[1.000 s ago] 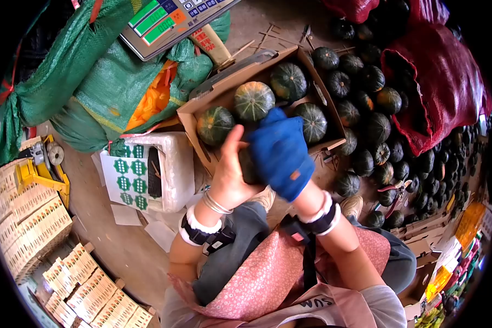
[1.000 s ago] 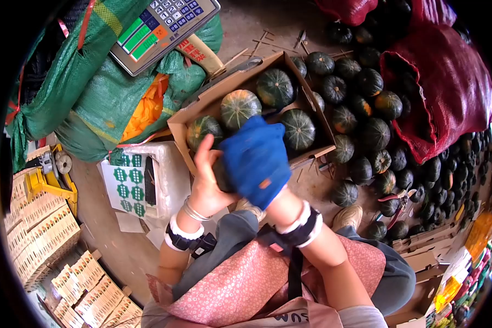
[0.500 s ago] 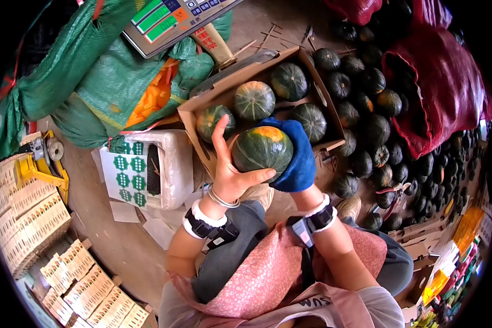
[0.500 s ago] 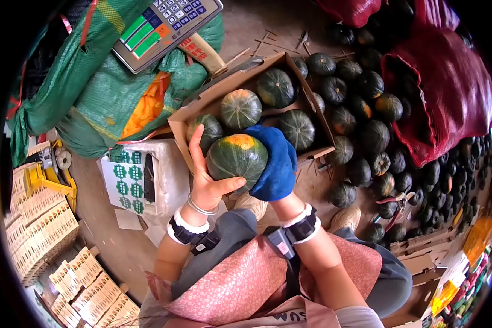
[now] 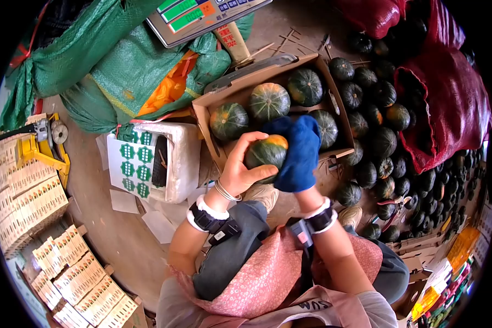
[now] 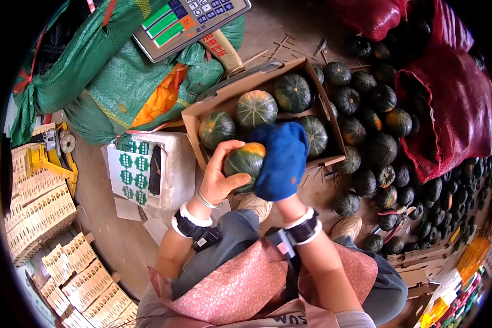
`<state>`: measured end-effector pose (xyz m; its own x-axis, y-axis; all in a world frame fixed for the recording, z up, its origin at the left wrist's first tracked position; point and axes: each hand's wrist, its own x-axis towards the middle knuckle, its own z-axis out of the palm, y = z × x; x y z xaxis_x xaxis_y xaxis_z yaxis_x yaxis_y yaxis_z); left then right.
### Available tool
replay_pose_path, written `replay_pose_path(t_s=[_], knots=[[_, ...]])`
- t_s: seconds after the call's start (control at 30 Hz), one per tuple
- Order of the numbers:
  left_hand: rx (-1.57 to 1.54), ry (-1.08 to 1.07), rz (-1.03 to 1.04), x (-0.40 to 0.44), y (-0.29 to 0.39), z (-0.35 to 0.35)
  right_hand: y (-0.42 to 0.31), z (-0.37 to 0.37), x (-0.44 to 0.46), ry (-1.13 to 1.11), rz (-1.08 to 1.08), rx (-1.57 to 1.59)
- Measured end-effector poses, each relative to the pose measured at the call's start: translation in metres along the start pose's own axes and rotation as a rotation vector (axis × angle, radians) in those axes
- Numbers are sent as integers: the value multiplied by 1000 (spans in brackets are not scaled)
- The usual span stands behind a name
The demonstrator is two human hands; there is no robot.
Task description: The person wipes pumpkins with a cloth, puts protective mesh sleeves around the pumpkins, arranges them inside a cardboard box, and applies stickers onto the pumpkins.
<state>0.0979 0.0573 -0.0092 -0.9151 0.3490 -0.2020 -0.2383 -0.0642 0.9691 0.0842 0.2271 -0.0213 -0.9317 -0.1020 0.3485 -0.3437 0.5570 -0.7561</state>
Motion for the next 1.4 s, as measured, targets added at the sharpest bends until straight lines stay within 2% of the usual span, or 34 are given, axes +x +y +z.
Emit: replay_pose_path(t_s=[0.03, 0.07, 0.1, 0.13, 0.17, 0.2, 0.23, 0.27, 0.3, 0.33, 0.43, 0.47, 0.57, 0.6, 0.7, 0.77, 0.8, 0.9, 0.97, 1.03, 1.07, 1.1, 1.17, 1.2, 1.23, 1.3, 1.37, 1.4], knots=[[-11, -52, -19, 1, -2, -4, 18, 6, -2, -72, -61, 146], [-72, -94, -46, 1, -2, -9, 33, 20, -9, 27, 539, 907], [-274, -59, -141, -1, -5, -12, 43, 31, -13, 133, 1162, 1647], [-478, -22, -230, -3, -9, -14, 2, -11, 14, 15, 1219, 1834], [-684, 21, -320, -7, -13, -18, 24, -14, 1, 74, 972, 1661], [-681, 70, -335, -10, -17, -23, 45, -17, -11, 164, 761, 1467], [-335, 62, -180, -8, -26, -31, 47, -29, -14, 240, 629, 1329], [-139, 91, -174, -10, -33, -36, 46, -42, -18, 284, 583, 1253], [61, 114, -166, -9, -34, -39, 46, -50, -22, 318, 570, 1205], [-33, 177, -228, -7, -29, -39, 48, -55, -27, 337, 566, 1174], [635, 165, -236, 4, -23, -45, 48, -57, -38, 369, 592, 1126], [947, 127, -33, 3, -30, -47, 47, -56, -42, 371, 602, 1120], [1324, 372, 84, 13, -12, -41, 43, -57, -50, 374, 618, 1088], [1341, 437, 200, 23, -13, -45, 42, -58, -51, 374, 622, 1079], [1424, 354, 120, 51, -28, -54, 38, -62, -53, 377, 627, 1053], [1492, 305, -190, 66, -22, -47, 36, -66, -55, 377, 636, 1042], [1514, 328, -238, 72, -27, -48, 35, -67, -57, 379, 637, 1040], [1589, 362, -141, 73, -32, -50, 33, -65, -55, 363, 628, 1025], [1413, 362, -62, 68, -27, -55, 32, -62, -52, 343, 609, 1003], [808, 319, 180, 68, -14, -67, 28, -58, -49, 316, 590, 959], [151, 270, 125, 63, -11, -63, 26, -56, -46, 298, 578, 929], [-325, 244, -22, 54, 9, -52, 22, -54, -43, 269, 557, 885], [-1022, 16, -120, 43, -2, -57, 12, -49, -35, 208, 497, 769], [-1119, -104, -176, 43, 2, -53, 6, -48, -29, 172, 449, 691], [-982, -172, -147, 44, 9, -40, 1, -45, -22, 132, 387, 587], [-741, -165, -223, 40, -3, -17, -8, -37, -5, 83, 242, 378], [-260, -157, -209, 37, -4, 0, -11, -21, 8, 115, 164, 304], [-370, -60, -118, 40, -4, 10, -10, -16, 11, 132, 145, 308]])
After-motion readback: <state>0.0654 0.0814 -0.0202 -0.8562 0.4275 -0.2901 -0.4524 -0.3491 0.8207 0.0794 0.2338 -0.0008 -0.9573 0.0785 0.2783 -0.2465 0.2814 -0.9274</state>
